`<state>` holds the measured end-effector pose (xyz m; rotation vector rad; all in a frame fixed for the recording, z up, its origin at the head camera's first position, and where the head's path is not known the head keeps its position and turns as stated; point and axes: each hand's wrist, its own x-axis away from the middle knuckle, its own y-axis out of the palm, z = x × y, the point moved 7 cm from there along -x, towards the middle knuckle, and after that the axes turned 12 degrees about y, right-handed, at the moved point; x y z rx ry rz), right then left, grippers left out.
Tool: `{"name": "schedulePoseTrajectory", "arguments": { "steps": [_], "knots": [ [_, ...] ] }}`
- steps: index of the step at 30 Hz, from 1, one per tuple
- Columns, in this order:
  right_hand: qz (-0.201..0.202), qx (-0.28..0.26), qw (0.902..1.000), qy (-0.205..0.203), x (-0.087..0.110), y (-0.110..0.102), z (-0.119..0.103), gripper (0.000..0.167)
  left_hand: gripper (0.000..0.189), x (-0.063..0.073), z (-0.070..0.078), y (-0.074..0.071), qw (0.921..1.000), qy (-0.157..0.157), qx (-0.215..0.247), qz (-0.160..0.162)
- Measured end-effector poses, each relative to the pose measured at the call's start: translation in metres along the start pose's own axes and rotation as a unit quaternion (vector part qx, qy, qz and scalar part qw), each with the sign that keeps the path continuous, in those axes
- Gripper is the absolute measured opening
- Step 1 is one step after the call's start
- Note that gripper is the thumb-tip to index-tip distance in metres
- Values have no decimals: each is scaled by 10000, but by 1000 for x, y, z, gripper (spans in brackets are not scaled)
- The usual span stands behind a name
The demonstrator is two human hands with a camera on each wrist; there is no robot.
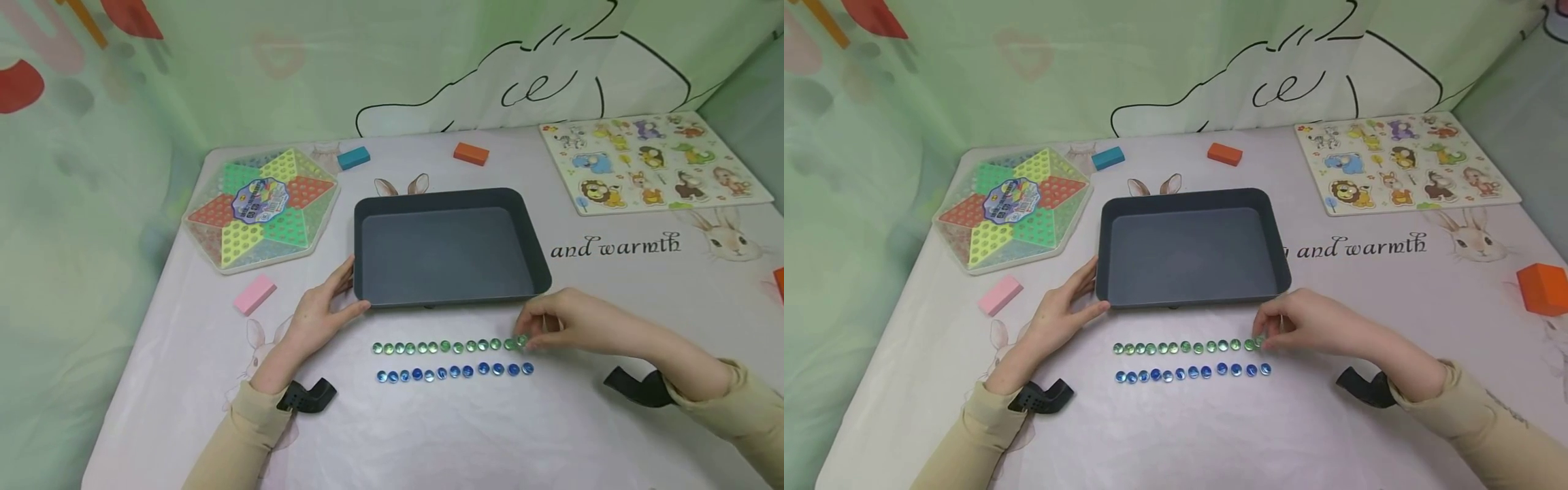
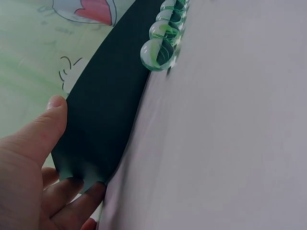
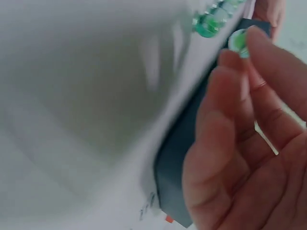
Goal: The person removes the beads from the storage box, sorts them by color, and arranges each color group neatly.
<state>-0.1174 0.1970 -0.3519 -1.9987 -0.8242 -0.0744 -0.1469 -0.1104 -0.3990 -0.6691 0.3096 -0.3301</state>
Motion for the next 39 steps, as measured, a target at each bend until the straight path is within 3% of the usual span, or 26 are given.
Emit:
{"name": "schedulePoseTrajectory", "arguments": {
  "steps": [6, 13, 30, 39],
  "knots": [
    [2, 219, 9990, 400, -2, 7, 9, 10, 76, 0, -1, 1, 10000, -18, 1, 0],
    [34, 518, 9970, 581, -4, 10, 13, 11, 77, -1, -1, 2, 10000, -25, 43, -19],
    [-3, 554, 9960, 707, 0, 6, 11, 16, 76, 0, 0, 1, 10000, -49, 57, -25],
    [354, 1163, 9910, 553, 10, -8, -5, 3, 76, 2, -1, 0, 9999, -38, 111, 18]
  ]
}}
